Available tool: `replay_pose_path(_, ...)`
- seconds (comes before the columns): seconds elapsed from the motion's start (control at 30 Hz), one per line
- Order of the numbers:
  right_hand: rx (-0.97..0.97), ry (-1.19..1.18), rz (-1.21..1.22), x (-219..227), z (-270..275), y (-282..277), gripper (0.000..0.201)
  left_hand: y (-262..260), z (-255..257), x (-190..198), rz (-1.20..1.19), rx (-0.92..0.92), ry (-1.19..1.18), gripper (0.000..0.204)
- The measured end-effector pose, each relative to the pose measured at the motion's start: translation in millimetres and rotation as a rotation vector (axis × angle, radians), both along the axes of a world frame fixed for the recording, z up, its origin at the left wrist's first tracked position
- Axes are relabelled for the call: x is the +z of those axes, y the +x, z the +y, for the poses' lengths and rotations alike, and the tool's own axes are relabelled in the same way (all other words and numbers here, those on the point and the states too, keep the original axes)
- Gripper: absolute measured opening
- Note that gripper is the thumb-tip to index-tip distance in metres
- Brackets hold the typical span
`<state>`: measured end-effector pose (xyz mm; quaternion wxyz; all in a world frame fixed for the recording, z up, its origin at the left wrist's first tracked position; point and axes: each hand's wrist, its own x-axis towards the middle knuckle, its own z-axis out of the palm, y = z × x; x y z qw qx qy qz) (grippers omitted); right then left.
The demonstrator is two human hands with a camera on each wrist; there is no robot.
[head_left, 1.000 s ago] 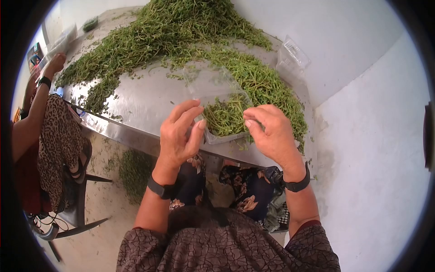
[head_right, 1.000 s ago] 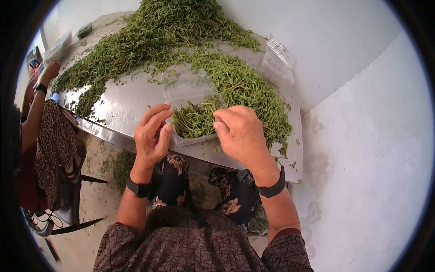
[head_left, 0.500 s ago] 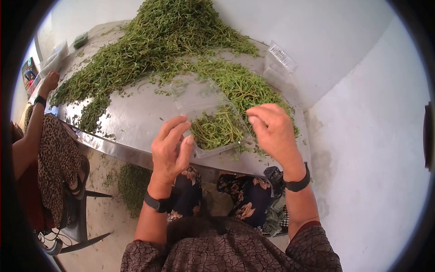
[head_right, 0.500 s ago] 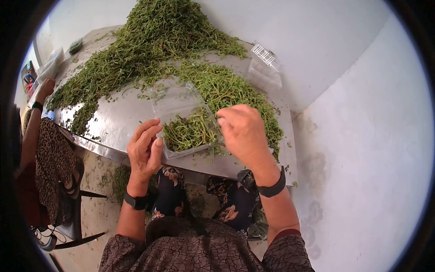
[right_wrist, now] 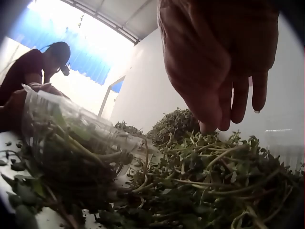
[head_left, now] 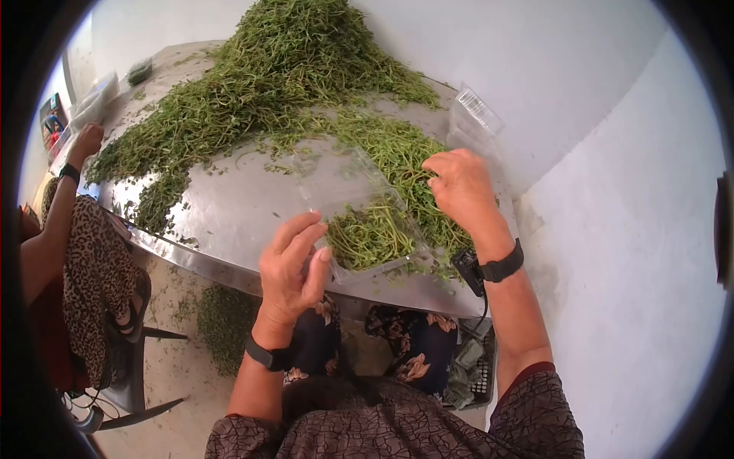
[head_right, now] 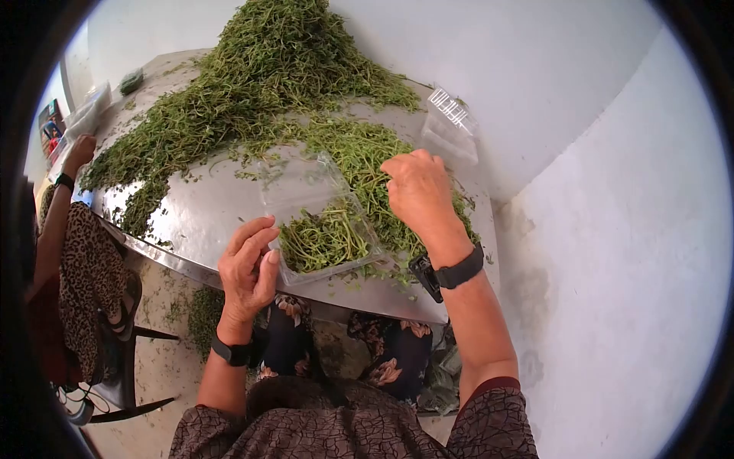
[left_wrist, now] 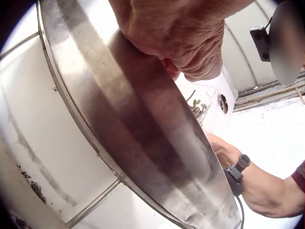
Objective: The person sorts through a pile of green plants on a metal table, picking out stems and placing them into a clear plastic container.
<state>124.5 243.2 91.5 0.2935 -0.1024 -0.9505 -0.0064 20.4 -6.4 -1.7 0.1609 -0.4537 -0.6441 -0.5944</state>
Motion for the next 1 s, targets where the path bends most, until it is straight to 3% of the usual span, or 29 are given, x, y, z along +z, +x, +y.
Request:
replay_pose_path(0.17, -0.035, 0.17, -0.099, -12.6, 5.8, -13.5, 0.017, 2.0, -0.4, 1.4, -0.025, -0.012, -0.009, 0.021)
replay_pose_path(0.4, -0.14, 0.216, -0.231, -13.8, 14.5, -15.8, 0.014, 0.5, 0.1, 3.1, 0.019, -0.002, 0.008, 0.023)
replay_pose_path(0.47, -0.046, 0.125, -0.05, -17.8, 22.4, -12.3, 0.011, 0.7, 0.1, 2.6, 0.021, 0.0, 0.007, 0.023)
replay_pose_path(0.67, -0.032, -0.184, 0.226, 0.7, 13.7, 6.6, 0.008, 3.8, -0.4, 2.6, -0.055, -0.004, -0.017, 0.022)
replay_pose_path(0.7, -0.034, -0.184, 0.227, 5.7, 8.8, 9.9, 0.008, 3.9, -0.3, 2.5, -0.054, -0.006, -0.017, 0.022)
replay_pose_path(0.77, -0.173, -0.644, 0.167, 18.0, -4.7, 17.7, 0.012, 3.0, 0.6, 1.7, -0.041, 0.008, -0.014, 0.021)
replay_pose_path(1.0, -0.089, -0.793, 0.221, 27.8, -26.8, 36.6, 0.016, 2.5, 0.2, 3.2, -0.016, 0.0, -0.012, 0.021)
